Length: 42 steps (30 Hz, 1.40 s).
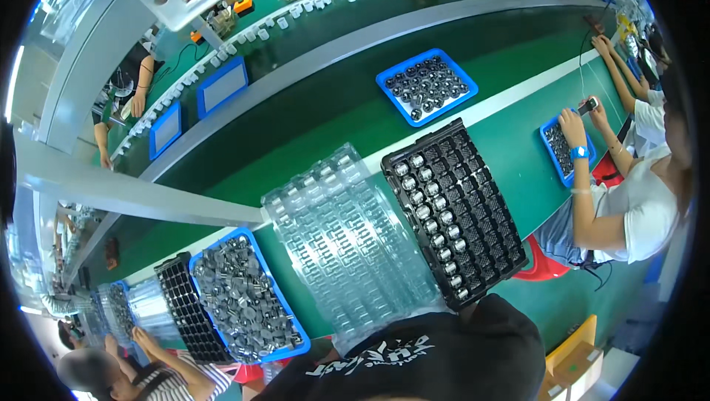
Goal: Picking up small electronic components from a blue bin and placing them into a clear plastic tray.
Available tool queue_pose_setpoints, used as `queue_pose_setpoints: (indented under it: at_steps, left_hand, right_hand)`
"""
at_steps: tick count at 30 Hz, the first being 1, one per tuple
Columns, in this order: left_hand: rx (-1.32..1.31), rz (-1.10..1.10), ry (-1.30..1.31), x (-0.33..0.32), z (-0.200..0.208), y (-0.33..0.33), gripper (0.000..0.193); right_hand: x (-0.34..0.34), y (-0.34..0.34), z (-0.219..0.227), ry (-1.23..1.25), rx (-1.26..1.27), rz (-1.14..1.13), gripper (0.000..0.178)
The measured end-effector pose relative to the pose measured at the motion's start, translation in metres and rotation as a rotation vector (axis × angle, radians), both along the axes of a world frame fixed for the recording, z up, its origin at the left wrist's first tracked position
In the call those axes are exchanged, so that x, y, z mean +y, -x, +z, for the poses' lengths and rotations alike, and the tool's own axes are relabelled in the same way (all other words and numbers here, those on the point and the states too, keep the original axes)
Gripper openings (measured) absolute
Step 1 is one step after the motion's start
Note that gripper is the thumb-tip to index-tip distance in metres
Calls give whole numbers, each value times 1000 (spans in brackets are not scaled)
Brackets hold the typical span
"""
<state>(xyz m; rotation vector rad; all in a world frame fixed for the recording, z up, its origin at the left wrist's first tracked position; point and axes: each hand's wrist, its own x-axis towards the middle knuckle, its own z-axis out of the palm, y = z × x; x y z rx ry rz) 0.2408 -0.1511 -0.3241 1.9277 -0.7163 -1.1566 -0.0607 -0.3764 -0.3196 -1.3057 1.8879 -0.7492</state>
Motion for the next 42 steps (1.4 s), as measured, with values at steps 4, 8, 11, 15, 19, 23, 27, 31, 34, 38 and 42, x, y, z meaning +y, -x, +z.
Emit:
queue_pose_setpoints:
  at_steps: [4,8,11,15,19,23,27,31,34,38,42]
  left_hand:
    - [110,72,28,6,2,-12,27]
    - [226,186,59,51,-4,2,28]
    - [335,349,125,75,2,39,28]
    - [478,586,172,162,10,99,28]
    - [554,758,335,184,19,91,28]
    - [-250,475,-107,183,52,79,30]
    - [-452,372,84,155,168,72,27]
    - [-505,293,370,109,267,85,22]
    - [-683,237,614,64,294,87,19]
    - [-799,344,616,24,295,77,22]
    - [-852,281,372,1,294,75,48]
  right_hand:
    - [41,11,-12,-16,-21,28,25]
    - [101,38,-26,-35,-32,99,25]
    - [103,76,-21,-25,-15,233,25]
    - [140,134,-31,-71,19,421,25]
    - [107,119,-33,-19,-16,582,25]
    - [68,132,-78,27,-20,581,25]
    - [53,146,-22,200,-226,128,19]
    - [19,144,101,121,-813,-294,12]
    - [18,141,204,515,-642,-236,19]
    - [-4,110,279,647,-558,-71,19]
    - [-89,57,331,607,-407,316,19]
